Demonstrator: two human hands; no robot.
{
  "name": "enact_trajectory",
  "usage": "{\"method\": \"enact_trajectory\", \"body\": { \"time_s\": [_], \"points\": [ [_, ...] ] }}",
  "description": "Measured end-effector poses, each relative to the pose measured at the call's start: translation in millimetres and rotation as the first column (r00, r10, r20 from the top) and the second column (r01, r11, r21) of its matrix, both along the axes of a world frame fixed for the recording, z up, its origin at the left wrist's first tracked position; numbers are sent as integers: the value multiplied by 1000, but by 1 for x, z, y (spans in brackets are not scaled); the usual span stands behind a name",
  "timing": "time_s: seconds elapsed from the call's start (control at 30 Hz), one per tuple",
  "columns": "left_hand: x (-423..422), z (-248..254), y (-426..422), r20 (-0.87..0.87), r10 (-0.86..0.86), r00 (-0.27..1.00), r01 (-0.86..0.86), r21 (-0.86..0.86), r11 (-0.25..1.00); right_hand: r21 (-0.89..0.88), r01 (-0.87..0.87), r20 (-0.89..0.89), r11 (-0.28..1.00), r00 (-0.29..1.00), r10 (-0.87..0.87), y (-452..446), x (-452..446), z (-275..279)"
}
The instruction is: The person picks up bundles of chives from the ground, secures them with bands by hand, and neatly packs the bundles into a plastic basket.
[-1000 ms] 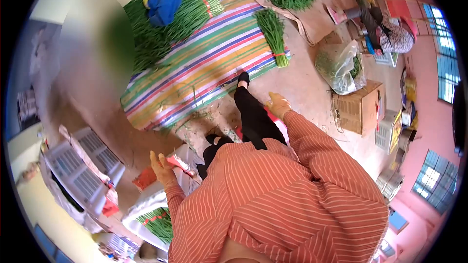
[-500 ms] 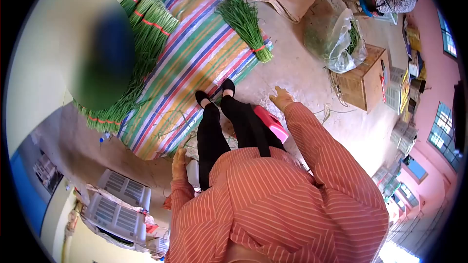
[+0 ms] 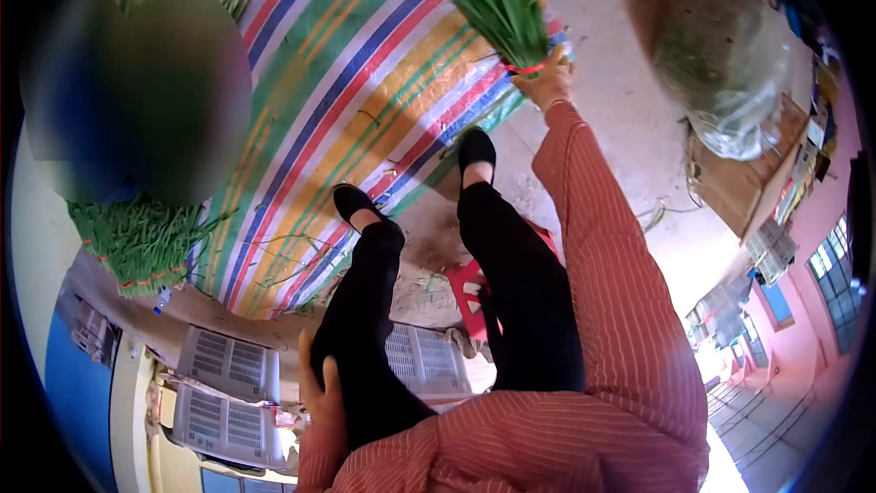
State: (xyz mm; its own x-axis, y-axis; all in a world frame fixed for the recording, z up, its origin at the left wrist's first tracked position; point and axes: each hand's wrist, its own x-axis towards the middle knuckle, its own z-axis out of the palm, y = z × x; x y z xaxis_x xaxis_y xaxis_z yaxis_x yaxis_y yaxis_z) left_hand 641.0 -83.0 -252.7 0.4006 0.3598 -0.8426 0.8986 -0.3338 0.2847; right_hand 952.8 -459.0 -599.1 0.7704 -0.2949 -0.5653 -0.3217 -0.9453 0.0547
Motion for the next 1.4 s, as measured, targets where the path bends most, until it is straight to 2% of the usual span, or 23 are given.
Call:
{"method": "enact_trajectory", "body": {
  "time_s": [0.13, 0.33, 0.37, 0.4, 0.5, 0.53, 0.63, 0.7, 0.77, 0.8, 0.87, 0.93, 1.0, 1.03, 1.07, 1.1, 1.13, 1.17, 1.2, 1.23, 1.27, 1.37, 1.4],
  "points": [
    [-2, 1, -4, 1, 71, 997, -71, 29, 997, 22, 24, 120, 999, 992, -27, 1, 5, -24],
    [-9, 3, -12, 4, 23, 1000, -22, -28, 999, 237, 88, -82, 968, 994, -71, 19, -16, 30],
    [-12, 1, -13, 23, 22, 1000, -20, -50, 999, 676, 233, -249, 699, 965, -81, 27, -18, 64],
    [-14, 0, -15, 44, 22, 999, -19, -74, 997, 736, 482, -438, 476, 875, -208, 36, -35, 81],
    [-33, -15, -21, 9, 51, 999, -51, -20, 998, 472, 875, -839, 110, 484, -247, 100, -52, 234],
    [-45, -27, -23, 103, 64, 993, -65, 6, 998, 396, 915, -902, -74, 373, -217, 116, -65, 275],
    [36, 24, -30, 470, -256, 845, 186, 189, 964, 150, 926, -988, -347, 152, -20, 149, -103, 367],
    [76, 56, -21, 579, -334, 744, 217, 263, 940, 49, 933, -991, -357, 90, 98, 169, -120, 421],
    [91, 78, -8, 739, -528, 418, 383, 384, 840, 30, 950, -986, -310, 79, 146, 186, -131, 473],
    [95, 85, 0, 845, -459, 274, 362, 351, 863, 20, 958, -976, -286, 80, 201, 196, -134, 493],
    [107, 118, 22, 881, -433, 191, 395, 335, 855, -15, 952, -964, -307, 68, 258, 210, -131, 523],
    [122, 172, 40, 866, -342, 365, 444, 161, 882, -71, 945, -950, -320, 34, 312, 223, -127, 553],
    [124, 190, 51, 926, -170, 338, 356, 42, 933, 536, 826, -745, -175, 561, 363, 235, -112, 581],
    [125, 205, 50, 751, 368, 548, 152, -522, 839, 542, 824, -737, -166, 561, 376, 237, -100, 582],
    [127, 219, 48, 292, 751, 593, -129, -886, 446, 471, 880, -759, 62, 369, 536, 238, -81, 578],
    [114, 201, 51, 454, 658, 601, 4, -825, 565, 400, 864, -765, 307, 130, 631, 237, -67, 578],
    [109, 221, 55, 456, 673, 582, -18, -820, 572, 778, 540, -619, 321, 574, 535, 241, -57, 622],
    [109, 249, 60, 660, 521, 542, 37, -637, 770, 942, 273, -336, 197, 732, 593, 244, -45, 641],
    [105, 267, 64, 803, 322, 501, 64, -405, 912, 968, 108, -203, 226, 867, 455, 247, -44, 632],
    [101, 272, 69, 744, 420, 520, -4, -489, 872, 995, 10, -45, 98, 928, 369, 256, -46, 625],
    [96, 277, 74, 682, 515, 519, -74, -564, 822, 869, -489, 391, 75, 772, 500, 260, -40, 626],
    [87, 295, 63, 626, 720, 298, -108, -728, 677, 743, -633, 636, -218, 564, 527, 297, -61, 640],
    [84, 304, 58, 598, 769, 227, -82, -775, 627, 876, -406, 477, -261, 645, 597, 307, -73, 646]
  ]
}}
